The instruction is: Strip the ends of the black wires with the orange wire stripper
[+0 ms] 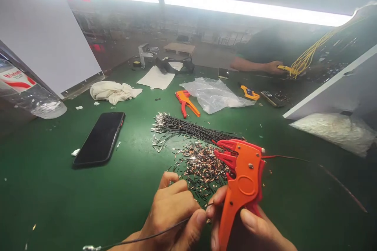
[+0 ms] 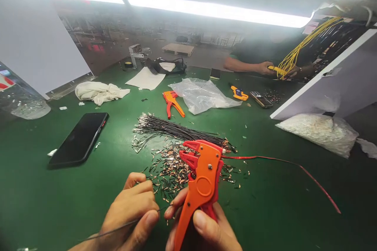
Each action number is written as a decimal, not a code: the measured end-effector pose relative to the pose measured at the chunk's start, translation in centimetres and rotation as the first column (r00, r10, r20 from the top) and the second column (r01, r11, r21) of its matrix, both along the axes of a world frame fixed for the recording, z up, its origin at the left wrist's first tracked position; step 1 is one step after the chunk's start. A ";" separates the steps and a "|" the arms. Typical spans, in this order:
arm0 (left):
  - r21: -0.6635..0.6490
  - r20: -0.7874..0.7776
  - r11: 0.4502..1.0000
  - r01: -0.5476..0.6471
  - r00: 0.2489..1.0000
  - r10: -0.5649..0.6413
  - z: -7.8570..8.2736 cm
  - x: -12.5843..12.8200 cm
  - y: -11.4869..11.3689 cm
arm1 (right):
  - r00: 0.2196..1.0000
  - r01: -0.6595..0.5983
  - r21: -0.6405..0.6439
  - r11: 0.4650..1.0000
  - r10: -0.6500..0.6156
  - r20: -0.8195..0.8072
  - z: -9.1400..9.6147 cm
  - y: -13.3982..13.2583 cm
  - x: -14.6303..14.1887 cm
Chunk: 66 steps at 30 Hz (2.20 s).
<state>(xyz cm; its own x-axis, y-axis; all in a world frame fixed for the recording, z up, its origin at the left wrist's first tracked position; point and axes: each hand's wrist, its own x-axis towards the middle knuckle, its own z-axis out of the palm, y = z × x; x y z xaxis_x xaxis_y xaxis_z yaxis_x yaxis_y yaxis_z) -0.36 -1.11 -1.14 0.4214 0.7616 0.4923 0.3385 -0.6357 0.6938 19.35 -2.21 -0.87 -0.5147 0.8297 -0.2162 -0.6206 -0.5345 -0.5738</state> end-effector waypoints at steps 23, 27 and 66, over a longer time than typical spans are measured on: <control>-0.082 0.345 0.930 -0.358 0.865 0.363 2.7 -1.3 1.5 | 0.962 -0.262 0.094 0.960 0.267 -0.048 -1.9 0.8 1.1; -0.024 0.290 0.936 -0.352 0.893 0.343 2.8 -1.3 1.4 | 0.964 -0.260 0.077 0.962 0.264 -0.039 -1.6 1.0 1.3; 0.289 -0.106 0.930 -0.225 0.959 0.265 -0.1 -1.0 2.0 | 0.991 0.132 0.023 0.991 -0.131 -0.035 1.5 1.2 0.9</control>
